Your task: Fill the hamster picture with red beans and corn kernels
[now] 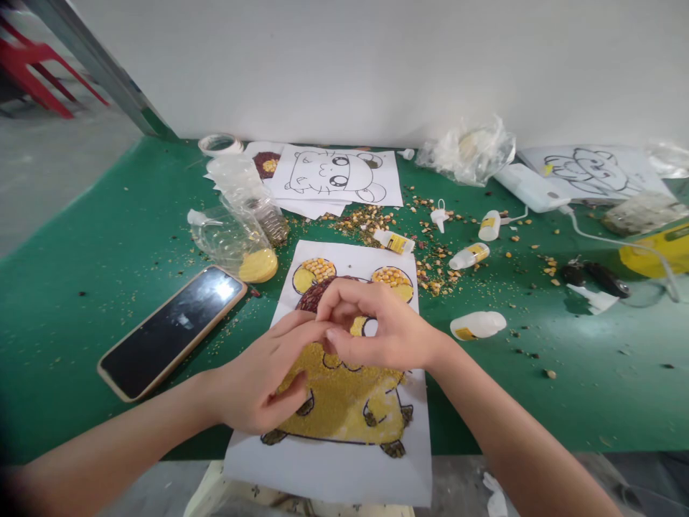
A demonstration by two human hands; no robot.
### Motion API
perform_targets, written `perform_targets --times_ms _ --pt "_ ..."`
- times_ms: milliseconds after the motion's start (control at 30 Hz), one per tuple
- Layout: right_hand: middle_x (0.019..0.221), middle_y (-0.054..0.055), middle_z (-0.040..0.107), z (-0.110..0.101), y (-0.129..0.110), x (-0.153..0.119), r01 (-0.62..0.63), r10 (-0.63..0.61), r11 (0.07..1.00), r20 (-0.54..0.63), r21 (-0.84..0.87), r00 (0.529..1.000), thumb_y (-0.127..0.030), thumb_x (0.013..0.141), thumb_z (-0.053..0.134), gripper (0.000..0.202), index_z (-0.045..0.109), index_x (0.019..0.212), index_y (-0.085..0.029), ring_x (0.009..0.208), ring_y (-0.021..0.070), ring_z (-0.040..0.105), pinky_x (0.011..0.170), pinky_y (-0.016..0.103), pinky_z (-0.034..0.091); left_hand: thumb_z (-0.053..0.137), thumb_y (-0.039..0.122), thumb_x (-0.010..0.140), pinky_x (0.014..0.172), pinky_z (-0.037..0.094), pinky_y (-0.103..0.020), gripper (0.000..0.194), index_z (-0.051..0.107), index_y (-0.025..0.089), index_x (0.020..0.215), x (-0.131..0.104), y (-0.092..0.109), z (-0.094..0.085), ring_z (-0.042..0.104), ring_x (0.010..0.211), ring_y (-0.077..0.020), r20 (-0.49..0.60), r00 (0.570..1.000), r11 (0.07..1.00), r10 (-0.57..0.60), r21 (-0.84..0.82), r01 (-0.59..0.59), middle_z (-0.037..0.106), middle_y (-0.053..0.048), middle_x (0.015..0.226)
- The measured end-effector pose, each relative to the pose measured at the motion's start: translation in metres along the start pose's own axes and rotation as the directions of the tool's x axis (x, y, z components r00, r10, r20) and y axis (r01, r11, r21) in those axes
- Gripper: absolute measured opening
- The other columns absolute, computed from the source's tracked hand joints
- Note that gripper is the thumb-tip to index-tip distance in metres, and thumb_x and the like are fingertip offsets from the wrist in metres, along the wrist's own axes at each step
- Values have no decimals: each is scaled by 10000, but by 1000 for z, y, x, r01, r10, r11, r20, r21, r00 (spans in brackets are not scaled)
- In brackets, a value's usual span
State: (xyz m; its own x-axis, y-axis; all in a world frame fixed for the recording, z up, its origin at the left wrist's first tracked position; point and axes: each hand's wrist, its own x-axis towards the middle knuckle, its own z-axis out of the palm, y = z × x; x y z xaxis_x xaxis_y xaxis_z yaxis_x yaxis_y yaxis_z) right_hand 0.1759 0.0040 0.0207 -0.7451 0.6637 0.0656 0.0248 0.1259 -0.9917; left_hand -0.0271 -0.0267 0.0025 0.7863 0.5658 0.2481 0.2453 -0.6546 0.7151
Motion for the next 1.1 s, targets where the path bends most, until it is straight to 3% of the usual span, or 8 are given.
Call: perform_targets --times_ms 333,600,1100 --pt "767 44 630 -4 1 -1 -26 24 999 42 45 999 -168 870 461 124 500 985 -141 703 129 598 660 266 481 433 31 609 847 433 -372 595 350 194 1176 3 3 -3 472 919 -202 -12 1000 993 -25 -118 24 525 -56 995" --pt "739 37 615 -2 2 0 -58 57 998 27 28 998 -226 877 506 100 490 944 -153 683 127 594 624 252 484 443 47 623 848 440 -383 592 352 166 1196 1 0 -1 466 957 -211 -11 999 999 -32 -43 31 516 -83 1045" --pt "784 43 616 -5 6 1 -56 53 996 41 68 998 -204 877 485 121 514 979 -146 721 130 585 668 255 470 438 23 623 867 440 -378 632 349 180 1229 2 -2 -2 464 942 -201 -12 999 994 -52 -92 51 519 -69 1030"
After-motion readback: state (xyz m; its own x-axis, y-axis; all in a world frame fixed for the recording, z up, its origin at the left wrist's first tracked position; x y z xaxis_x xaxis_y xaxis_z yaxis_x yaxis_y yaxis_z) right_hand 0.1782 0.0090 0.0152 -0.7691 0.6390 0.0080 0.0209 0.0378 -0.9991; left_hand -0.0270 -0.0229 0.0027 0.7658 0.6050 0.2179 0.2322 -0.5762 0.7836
